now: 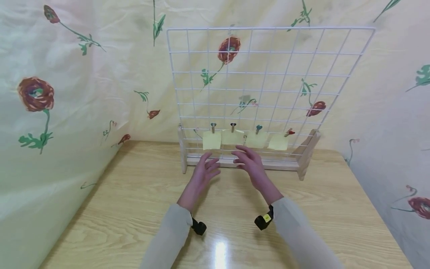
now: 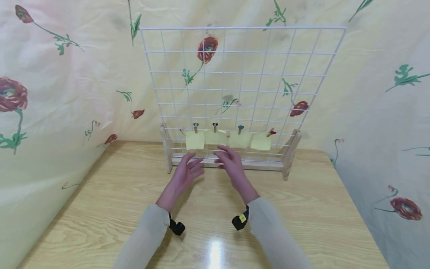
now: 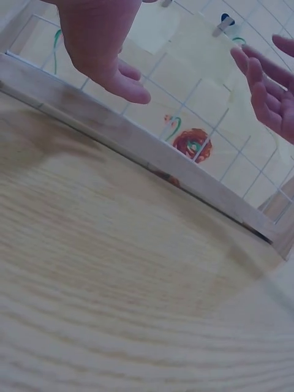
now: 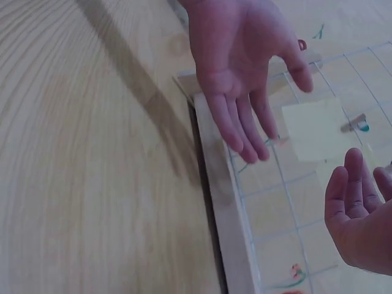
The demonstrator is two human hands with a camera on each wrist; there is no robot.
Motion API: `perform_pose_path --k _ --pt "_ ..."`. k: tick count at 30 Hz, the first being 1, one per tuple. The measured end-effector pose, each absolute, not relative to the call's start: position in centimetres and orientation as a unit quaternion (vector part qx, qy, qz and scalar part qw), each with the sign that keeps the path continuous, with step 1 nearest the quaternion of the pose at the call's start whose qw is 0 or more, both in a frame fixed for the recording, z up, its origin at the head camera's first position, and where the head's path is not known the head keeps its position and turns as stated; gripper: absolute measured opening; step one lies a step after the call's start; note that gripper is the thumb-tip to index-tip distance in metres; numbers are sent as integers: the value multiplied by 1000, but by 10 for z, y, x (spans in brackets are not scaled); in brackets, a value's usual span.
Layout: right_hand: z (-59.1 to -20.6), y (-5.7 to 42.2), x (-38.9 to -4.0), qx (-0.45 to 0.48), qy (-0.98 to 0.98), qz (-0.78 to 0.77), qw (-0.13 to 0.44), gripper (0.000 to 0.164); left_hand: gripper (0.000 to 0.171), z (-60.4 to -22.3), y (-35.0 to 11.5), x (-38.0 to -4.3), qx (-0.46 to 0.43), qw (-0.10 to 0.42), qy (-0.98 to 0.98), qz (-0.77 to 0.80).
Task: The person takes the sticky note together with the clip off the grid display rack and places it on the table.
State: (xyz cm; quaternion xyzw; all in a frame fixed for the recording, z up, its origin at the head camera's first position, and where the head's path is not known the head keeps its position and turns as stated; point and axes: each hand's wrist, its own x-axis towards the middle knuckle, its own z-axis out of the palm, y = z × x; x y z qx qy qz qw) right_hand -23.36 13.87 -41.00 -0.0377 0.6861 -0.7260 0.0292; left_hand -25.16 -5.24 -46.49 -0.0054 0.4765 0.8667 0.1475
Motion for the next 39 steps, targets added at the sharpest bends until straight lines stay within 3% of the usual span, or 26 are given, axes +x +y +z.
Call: perform_pose_path --k 27,39 --pt "-376 80 -281 -56 715 -696 42 48 50 -469 -41 -269 -85 131 385 909" --pt "-364 66 -298 -40 727 -685 39 62 45 -463 -36 -277 -102 121 353 922"
